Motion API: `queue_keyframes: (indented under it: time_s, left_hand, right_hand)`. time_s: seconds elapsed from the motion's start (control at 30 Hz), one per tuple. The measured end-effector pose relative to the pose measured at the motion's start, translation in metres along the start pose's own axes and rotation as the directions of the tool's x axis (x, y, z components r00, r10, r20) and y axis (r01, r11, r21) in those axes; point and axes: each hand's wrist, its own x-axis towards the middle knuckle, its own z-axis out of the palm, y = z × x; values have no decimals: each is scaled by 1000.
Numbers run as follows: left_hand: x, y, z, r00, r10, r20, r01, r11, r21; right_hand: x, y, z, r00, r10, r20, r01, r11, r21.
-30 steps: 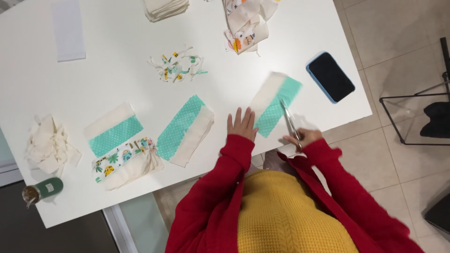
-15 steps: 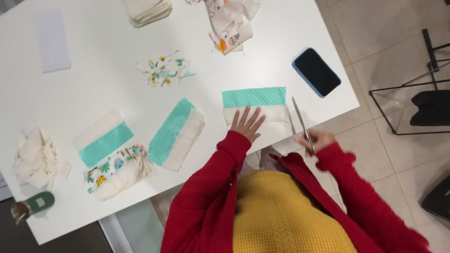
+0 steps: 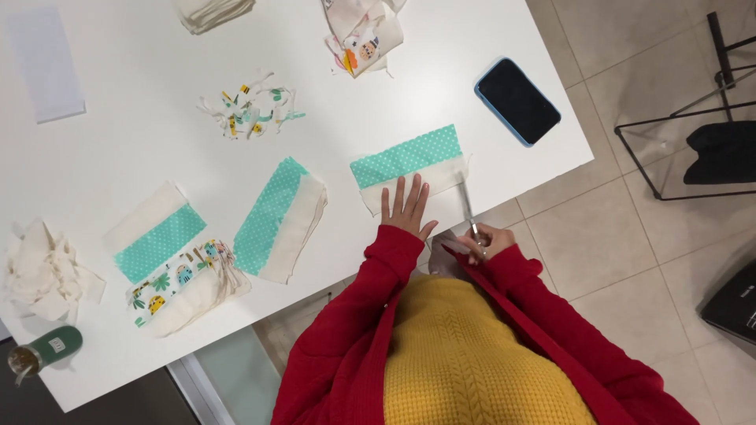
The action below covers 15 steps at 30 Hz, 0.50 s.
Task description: Cutting and organizing pieces of patterned fabric at a workshop table.
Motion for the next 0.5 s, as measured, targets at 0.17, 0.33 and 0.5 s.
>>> queue_keyframes:
  time_s: [0.17,0.33,0.5]
  left_hand:
    - [-2,1,-9,1000,3,-17,-3,1000,-9]
    - [-4,2,-13,999,11,-34,-12,1000,-10]
    - [2,0,-12,999,4,-42,-6,999,-39]
  right_hand:
    - [-8,8,-16,993,23,-116,-9,992,125]
    - [-27,9,-19,986,-34,-163,39,999,28]
    - [-19,29,-41,991,96,-95,-93,995,35]
